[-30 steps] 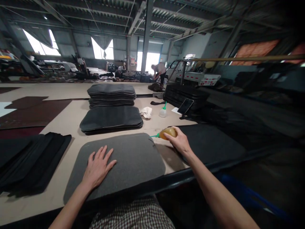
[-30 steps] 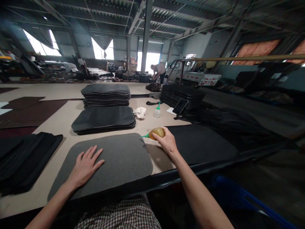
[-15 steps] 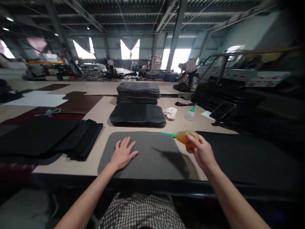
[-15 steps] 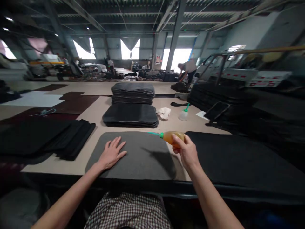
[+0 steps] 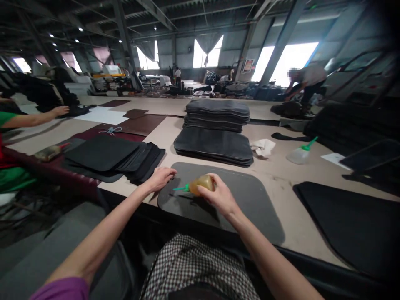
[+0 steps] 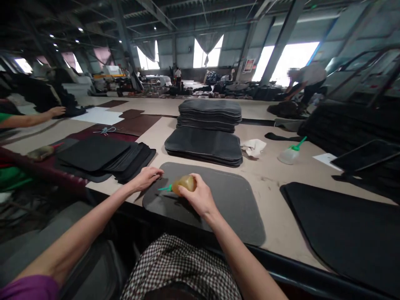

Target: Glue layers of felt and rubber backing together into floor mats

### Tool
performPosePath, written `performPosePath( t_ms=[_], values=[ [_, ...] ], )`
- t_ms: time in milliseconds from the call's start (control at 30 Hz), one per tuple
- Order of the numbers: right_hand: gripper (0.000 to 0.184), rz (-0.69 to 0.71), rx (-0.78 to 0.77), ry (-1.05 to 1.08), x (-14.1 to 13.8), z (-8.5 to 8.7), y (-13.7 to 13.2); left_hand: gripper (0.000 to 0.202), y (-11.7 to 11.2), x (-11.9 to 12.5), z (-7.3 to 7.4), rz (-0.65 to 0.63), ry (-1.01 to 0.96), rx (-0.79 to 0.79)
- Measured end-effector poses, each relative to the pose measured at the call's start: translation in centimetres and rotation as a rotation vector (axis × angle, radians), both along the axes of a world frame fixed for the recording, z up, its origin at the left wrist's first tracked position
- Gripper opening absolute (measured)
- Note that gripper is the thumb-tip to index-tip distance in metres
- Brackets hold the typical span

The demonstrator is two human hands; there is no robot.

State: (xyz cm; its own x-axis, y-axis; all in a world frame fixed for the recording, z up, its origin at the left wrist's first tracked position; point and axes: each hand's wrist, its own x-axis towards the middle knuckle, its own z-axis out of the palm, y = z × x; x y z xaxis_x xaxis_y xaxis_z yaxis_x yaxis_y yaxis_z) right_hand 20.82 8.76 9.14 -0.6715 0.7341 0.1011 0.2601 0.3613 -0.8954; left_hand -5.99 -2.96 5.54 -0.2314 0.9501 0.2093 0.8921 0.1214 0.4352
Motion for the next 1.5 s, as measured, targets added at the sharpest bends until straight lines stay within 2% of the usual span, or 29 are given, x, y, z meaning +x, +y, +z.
performPosePath(
  t_ms=[167,333,533,833,933,1100,1267,1367,1500],
  values=[
    [0.054,-0.097,0.150,-0.036,-5.3,-0.9,-0.1,0.041,0.1,-1.3,1.3,0.026,-0.026,0.006],
    [0.055,-0.102,0.225,-0.087,-6.7,-1.2,-0.9,0.045,-0.3,-1.2,2.0,-0.061,-0.005,-0.072],
    [0.054,-0.030,0.231,-0.109,-5.4,-1.3,-3.2,0.052,-0.4,-1.0,1.5,-0.121,0.051,-0.158],
    [0.055,0.070,0.264,-0.069,-2.8,-1.4,-6.0,0.052,-0.8,-0.7,0.8,-0.089,0.110,-0.175],
    [0.055,0.095,0.284,-0.039,-1.8,-1.1,-6.0,0.050,-1.2,-0.2,0.2,-0.078,0.140,-0.159],
    [0.055,0.053,0.267,0.033,-0.8,-0.5,-5.7,0.048,-1.8,0.4,-0.6,-0.091,0.200,-0.139],
    [0.052,0.137,0.294,-0.033,0.0,-0.8,-5.7,0.042,-1.7,0.3,-1.2,-0.106,0.241,-0.144],
    [0.051,0.166,0.310,-0.064,0.8,-0.6,-5.4,0.041,-1.4,0.1,-1.2,-0.095,0.266,-0.143],
    [0.049,0.175,0.347,-0.073,3.3,0.4,-4.1,0.038,-1.1,0.7,-0.6,-0.068,0.300,-0.117]
  ],
)
